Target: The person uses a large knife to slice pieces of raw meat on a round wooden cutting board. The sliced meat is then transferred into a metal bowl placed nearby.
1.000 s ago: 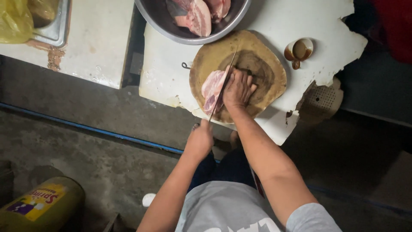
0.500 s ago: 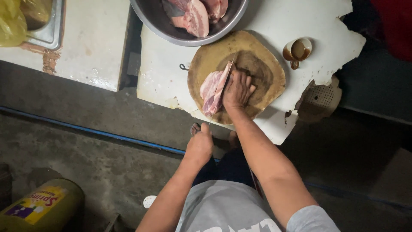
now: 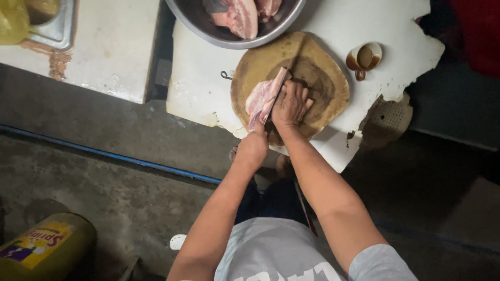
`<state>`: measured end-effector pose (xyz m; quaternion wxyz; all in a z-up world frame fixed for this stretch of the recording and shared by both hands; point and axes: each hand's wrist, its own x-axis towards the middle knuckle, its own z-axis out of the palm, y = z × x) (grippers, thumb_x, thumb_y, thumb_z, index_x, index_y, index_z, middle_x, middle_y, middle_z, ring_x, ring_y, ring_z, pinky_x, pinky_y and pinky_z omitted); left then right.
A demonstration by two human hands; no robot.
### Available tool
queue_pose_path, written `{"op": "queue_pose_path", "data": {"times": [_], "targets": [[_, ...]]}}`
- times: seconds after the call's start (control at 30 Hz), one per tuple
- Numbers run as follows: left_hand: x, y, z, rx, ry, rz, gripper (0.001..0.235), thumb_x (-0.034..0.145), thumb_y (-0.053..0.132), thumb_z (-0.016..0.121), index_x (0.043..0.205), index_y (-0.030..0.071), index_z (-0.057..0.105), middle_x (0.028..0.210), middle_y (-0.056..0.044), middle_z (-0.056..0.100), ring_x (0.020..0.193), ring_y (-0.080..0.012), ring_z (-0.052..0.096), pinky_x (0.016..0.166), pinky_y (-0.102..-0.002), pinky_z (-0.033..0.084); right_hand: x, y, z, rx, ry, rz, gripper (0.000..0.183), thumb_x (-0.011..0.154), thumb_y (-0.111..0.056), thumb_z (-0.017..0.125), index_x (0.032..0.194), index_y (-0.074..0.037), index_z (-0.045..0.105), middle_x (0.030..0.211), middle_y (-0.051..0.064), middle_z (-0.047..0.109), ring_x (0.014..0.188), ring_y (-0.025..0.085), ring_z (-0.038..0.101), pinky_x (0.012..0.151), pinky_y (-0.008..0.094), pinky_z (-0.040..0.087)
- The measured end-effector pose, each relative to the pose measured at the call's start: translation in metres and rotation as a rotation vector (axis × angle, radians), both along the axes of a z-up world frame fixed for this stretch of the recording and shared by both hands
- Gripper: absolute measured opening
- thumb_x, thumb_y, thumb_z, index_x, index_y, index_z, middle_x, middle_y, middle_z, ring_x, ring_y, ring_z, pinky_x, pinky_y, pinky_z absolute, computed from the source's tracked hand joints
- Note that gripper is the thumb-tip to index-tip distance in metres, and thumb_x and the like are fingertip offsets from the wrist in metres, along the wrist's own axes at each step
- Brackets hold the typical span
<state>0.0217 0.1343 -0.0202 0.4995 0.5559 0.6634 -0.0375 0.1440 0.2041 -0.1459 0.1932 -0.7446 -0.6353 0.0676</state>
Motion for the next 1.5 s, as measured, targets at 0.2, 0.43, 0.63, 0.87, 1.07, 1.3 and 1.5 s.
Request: {"op": "queue_pose_path", "data": {"times": [0.2, 0.43, 0.63, 0.87, 1.07, 1.3, 1.5], "targets": [[-0.003, -0.027, -0.033, 0.079, 0.028, -0.027, 0.031, 0.109, 0.026, 0.032, 0.124, 0.0, 0.042, 0.094, -0.03, 0.069, 0.093, -0.0541, 0.071, 0.081, -0.058, 0.059, -0.003, 0.001, 0.006, 0.021, -0.026, 0.047, 0.013, 0.098, -0.026, 0.055, 0.111, -0.025, 0.053, 0.099, 0.0, 0.052, 0.099, 0.03, 0.051, 0.082, 0.051, 0.038], [0.002, -0.057, -0.016, -0.009, -0.018, 0.01, 0.032, 0.108, 0.029, 0.032, 0.126, 0.002, 0.037, 0.096, -0.033, 0.068, 0.095, -0.0575, 0.069, 0.083, -0.061, 0.056, -0.006, 0.0, 0.015, 0.071, -0.069, 0.098, 0.016, 0.094, -0.024, 0.061, 0.108, -0.026, 0.053, 0.097, 0.001, 0.051, 0.096, 0.03, 0.051, 0.077, 0.051, 0.038], [-0.005, -0.084, 0.017, -0.108, 0.018, 0.111, 0.034, 0.109, 0.034, 0.031, 0.117, 0.003, 0.041, 0.099, -0.035, 0.066, 0.097, -0.0589, 0.066, 0.086, -0.063, 0.053, -0.006, 0.001, 0.02, 0.052, -0.072, 0.084, 0.015, 0.093, -0.026, 0.063, 0.105, -0.025, 0.054, 0.096, 0.002, 0.052, 0.096, 0.032, 0.052, 0.076, 0.051, 0.039], [0.0, -0.049, -0.026, -0.041, 0.093, -0.061, 0.036, 0.106, 0.023, 0.035, 0.128, -0.005, 0.035, 0.115, -0.047, 0.06, 0.113, -0.063, 0.06, 0.107, -0.063, 0.041, 0.002, 0.001, -0.002, -0.082, -0.096, 0.054, 0.019, 0.092, -0.029, 0.061, 0.107, -0.031, 0.049, 0.099, -0.005, 0.048, 0.101, 0.025, 0.049, 0.08, 0.048, 0.038], [0.008, -0.015, -0.04, -0.003, 0.018, 0.022, 0.039, 0.109, 0.024, 0.03, 0.132, -0.007, 0.034, 0.102, -0.037, 0.069, 0.103, -0.0546, 0.069, 0.094, -0.06, 0.052, -0.001, 0.006, 0.001, -0.101, -0.059, 0.028, 0.011, 0.096, -0.03, 0.056, 0.106, -0.029, 0.052, 0.1, -0.003, 0.049, 0.1, 0.027, 0.05, 0.081, 0.048, 0.038], [0.002, -0.03, -0.03, -0.001, -0.008, 0.048, 0.035, 0.109, 0.028, 0.026, 0.125, 0.0, 0.038, 0.102, -0.035, 0.068, 0.102, -0.0574, 0.068, 0.089, -0.062, 0.054, -0.005, 0.005, 0.002, 0.009, -0.096, 0.014, 0.006, 0.098, -0.031, 0.055, 0.098, -0.026, 0.054, 0.092, -0.001, 0.049, 0.095, 0.028, 0.052, 0.079, 0.049, 0.041], [-0.002, -0.075, -0.025, -0.066, 0.007, 0.052, 0.032, 0.11, 0.035, 0.027, 0.117, 0.006, 0.039, 0.096, -0.027, 0.071, 0.096, -0.0554, 0.07, 0.091, -0.062, 0.052, -0.008, 0.006, 0.003, 0.063, -0.097, 0.025, 0.012, 0.096, -0.031, 0.058, 0.094, -0.019, 0.053, 0.092, 0.004, 0.052, 0.094, 0.032, 0.052, 0.079, 0.051, 0.04]]}}
